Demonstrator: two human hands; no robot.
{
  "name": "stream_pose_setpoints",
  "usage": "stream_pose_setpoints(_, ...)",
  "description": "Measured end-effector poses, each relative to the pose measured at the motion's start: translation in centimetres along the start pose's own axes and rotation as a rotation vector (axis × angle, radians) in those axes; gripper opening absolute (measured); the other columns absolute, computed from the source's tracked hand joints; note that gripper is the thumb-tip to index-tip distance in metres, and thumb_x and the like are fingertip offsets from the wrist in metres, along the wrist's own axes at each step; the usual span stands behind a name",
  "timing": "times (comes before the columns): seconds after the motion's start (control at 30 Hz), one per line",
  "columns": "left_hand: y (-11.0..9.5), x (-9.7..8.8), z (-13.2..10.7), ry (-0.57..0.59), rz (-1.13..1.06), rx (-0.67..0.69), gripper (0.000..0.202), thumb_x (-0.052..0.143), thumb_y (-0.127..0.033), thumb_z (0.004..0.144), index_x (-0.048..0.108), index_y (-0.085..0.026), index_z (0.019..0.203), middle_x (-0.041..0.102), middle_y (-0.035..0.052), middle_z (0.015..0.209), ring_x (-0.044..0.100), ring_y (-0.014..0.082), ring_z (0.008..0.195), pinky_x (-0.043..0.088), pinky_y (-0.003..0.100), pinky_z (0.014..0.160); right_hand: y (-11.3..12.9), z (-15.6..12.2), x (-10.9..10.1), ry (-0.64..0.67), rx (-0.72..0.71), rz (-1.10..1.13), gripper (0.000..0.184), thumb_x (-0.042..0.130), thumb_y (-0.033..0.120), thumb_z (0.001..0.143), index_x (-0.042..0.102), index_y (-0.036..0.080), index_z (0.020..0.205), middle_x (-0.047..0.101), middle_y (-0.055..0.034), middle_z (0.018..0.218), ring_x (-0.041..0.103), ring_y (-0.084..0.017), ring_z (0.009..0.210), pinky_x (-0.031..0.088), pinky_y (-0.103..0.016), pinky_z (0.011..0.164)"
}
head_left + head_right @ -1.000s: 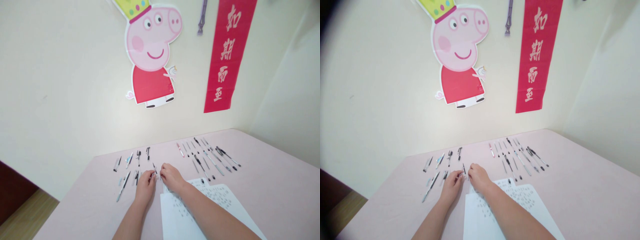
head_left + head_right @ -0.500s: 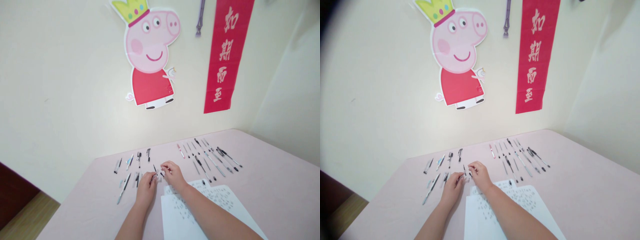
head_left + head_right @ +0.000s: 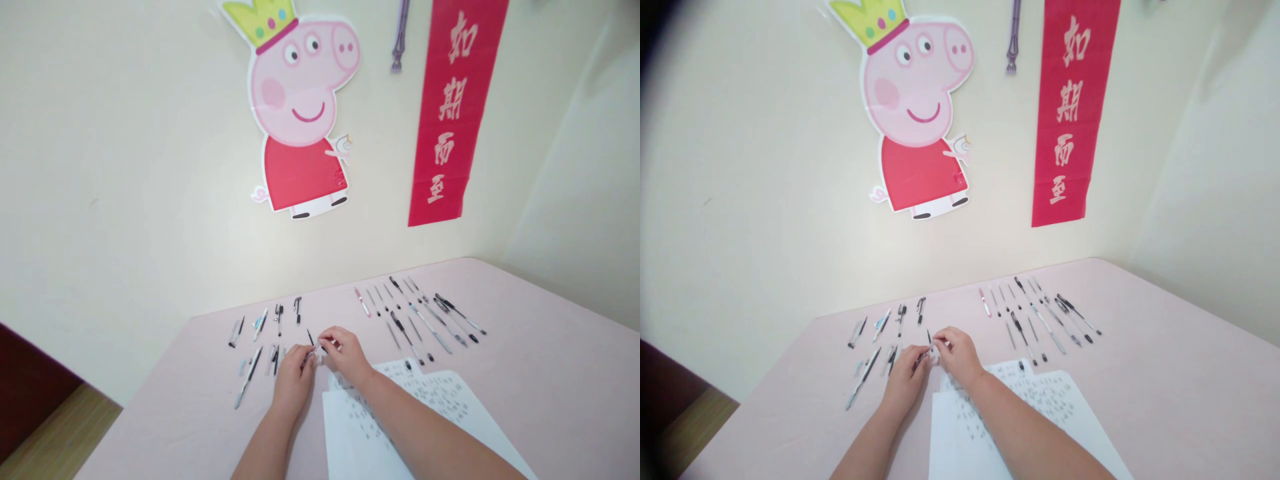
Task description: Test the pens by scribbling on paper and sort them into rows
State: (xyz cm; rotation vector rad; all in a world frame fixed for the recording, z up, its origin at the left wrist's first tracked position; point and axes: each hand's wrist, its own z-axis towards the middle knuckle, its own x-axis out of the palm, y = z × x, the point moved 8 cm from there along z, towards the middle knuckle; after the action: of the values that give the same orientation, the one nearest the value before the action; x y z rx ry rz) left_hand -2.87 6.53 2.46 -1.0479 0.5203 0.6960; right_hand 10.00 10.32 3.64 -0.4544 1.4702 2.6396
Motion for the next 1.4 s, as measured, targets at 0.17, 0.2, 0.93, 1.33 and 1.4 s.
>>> stream_pose_setpoints(0.17,-0.1,-0.1,0.0,-0.003,0.006,-0.005,0.022,0.044,-0.023,0.083,0.062,-0.018,0.094,0.064,0.0069,0.088,0.059,0.0196,0.082,0.047,0.033,0.074,0.3,0.0,0.1,0.009,-0.032,-0.016,0.013,0.054,0.017,0.081,0.066,0.018,0.079,0.066,-0.0033,0.079,0.059,-0.014,0.075,0.045,-0.023,0.066)
stream_pose_setpoints(0.2,-0.1,-0.1,0.0,-0.002,0.007,-0.007,0.022,0.044,-0.023,0.083,0.062,-0.018,0.094,0.064,0.007,0.088,0.059,0.0196,0.082,0.047,0.033,0.074,0.4,0.0,0.0,0.009,-0.04,-0.015,0.013,0.054,0.016,0.081,0.066,0.018,0.079,0.066,-0.0034,0.079,0.059,-0.014,0.075,0.045,-0.023,0.066)
stream_pose_setpoints(0.93,0.7,0.2,0.0,-0.005,-0.013,-0.016,0.022,0.043,-0.023,0.084,0.061,-0.016,0.095,0.063,0.0074,0.089,0.058,0.0197,0.084,0.046,0.035,0.075,-0.2,-0.3,1.6,0.242,-0.125,-0.612,0.014,0.06,0.013,0.078,0.072,0.02,0.082,0.063,-0.0064,0.095,0.049,-0.019,0.098,0.037,-0.03,0.088)
stream_pose_setpoints(1.33,0.7,0.2,0.1,-0.016,-0.01,-0.011,0.021,0.044,-0.023,0.083,0.062,-0.017,0.094,0.064,0.0071,0.089,0.059,0.0198,0.083,0.047,0.034,0.075,-0.3,-0.2,2.2,0.288,-0.175,-0.711,0.014,0.059,0.014,0.08,0.069,0.017,0.071,0.063,-0.005,0.073,0.051,-0.018,0.082,0.036,-0.029,0.08)
stream_pose_setpoints(1.4,0.7,0.2,0.0,-0.017,-0.006,-0.01,0.021,0.044,-0.023,0.083,0.061,-0.017,0.094,0.064,0.0071,0.088,0.059,0.0198,0.083,0.047,0.034,0.075,-0.2,-0.2,2.1,0.263,-0.177,-0.681,0.013,0.058,0.013,0.08,0.068,0.017,0.073,0.063,-0.0049,0.075,0.051,-0.018,0.082,0.037,-0.03,0.08)
